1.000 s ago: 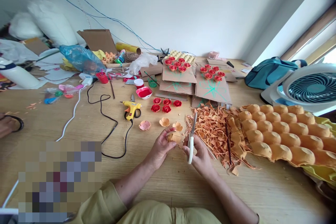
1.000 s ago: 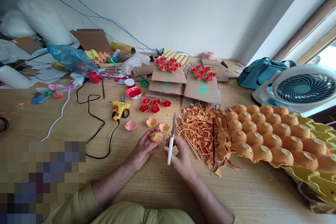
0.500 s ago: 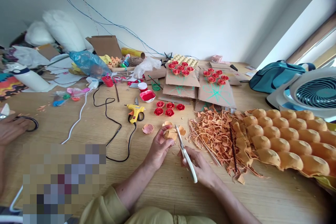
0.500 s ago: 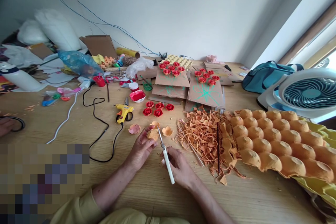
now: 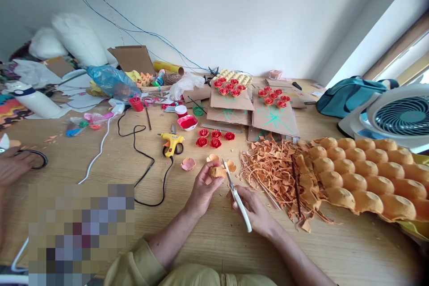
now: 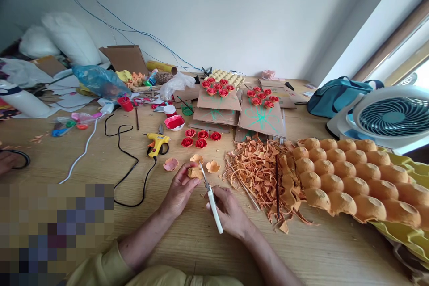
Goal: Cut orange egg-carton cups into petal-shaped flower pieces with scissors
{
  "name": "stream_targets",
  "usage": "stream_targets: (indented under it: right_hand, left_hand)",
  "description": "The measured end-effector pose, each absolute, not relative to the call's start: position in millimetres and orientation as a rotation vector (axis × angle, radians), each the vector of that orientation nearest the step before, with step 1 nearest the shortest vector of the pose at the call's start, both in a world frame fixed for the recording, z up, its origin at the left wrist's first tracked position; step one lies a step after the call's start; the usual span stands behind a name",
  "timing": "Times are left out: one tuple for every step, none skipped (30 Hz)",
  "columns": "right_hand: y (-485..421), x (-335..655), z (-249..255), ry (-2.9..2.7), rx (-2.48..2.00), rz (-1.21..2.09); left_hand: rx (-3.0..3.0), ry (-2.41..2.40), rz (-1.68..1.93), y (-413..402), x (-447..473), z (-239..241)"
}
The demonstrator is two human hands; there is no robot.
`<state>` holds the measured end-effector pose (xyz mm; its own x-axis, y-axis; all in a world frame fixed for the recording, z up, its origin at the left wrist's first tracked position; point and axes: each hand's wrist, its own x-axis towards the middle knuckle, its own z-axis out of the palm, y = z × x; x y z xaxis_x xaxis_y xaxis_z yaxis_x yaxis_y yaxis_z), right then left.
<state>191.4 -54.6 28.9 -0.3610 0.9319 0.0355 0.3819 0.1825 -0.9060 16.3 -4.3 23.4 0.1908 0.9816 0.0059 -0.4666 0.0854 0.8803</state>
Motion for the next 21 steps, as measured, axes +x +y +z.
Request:
stream_targets:
  right_hand:
    - [-54,192,29,-1.857,-1.234,1.135]
    - [-54,193,28,-1.867,-1.231,1.128]
    - [-54,194,27,-1.877,-1.225,1.124]
    - [-53,195,25,-1.886,-1.222,1.121]
    - [-53,196,24,-1.893,-1.221,1.118]
    - [-52,197,23,-1.899,-1.221,1.111]
    - [-52,197,22,-1.904,-1.221,1.101]
    - [-52,198,21,-1.909,-1.216,1.089]
    - [-52,198,20,-1.914,-1.208,1.077]
    - [-51,198,20,-1.920,-1.196,1.065]
    - [-51,199,20,-1.926,-1.182,1.055]
    - [-51,199,20,-1.931,-1.170,1.045]
    - [-51,199,20,-1.934,-1.160,1.037]
    - [-51,199,20,-1.936,-1.152,1.028]
    - [-51,199,20,-1.937,-1.149,1.019]
    - [-52,199,20,-1.935,-1.148,1.010]
    - [-52,199,19,-1.934,-1.149,1.002]
    - [-52,198,18,-1.933,-1.150,0.995]
    - [-53,198,18,-1.929,-1.150,0.988]
    - [-53,198,17,-1.924,-1.149,0.983]
    - [-53,197,16,-1.918,-1.146,0.979]
  left_hand:
    - [0.905,0.723,1.231,-5,17,24]
    - [0.909,0.711,1.225,-5,17,25]
    - [0.910,0.699,1.222,-6,18,26]
    - [0.909,0.690,1.219,-6,18,27]
    - [0.908,0.686,1.214,-7,19,27]
    - [0.909,0.687,1.212,-7,19,27]
    - [0.910,0.691,1.211,-8,20,27]
    - [0.913,0.697,1.212,-8,20,27]
    - [0.917,0.705,1.214,-8,21,27]
    - [0.920,0.712,1.218,-9,21,26]
    - [0.921,0.714,1.221,-10,22,26]
    - [0.920,0.713,1.221,-10,23,26]
    - [0.917,0.710,1.220,-11,23,26]
    - [0.912,0.705,1.219,-11,24,26]
    - [0.907,0.699,1.217,-12,24,27]
    - [0.903,0.694,1.215,-13,25,27]
    - [0.899,0.688,1.215,-13,25,28]
    - [0.895,0.683,1.217,-14,26,28]
    - [0.890,0.677,1.220,-14,26,28]
    - [0.885,0.671,1.222,-15,27,28]
    - [0.879,0.665,1.224,-15,27,28]
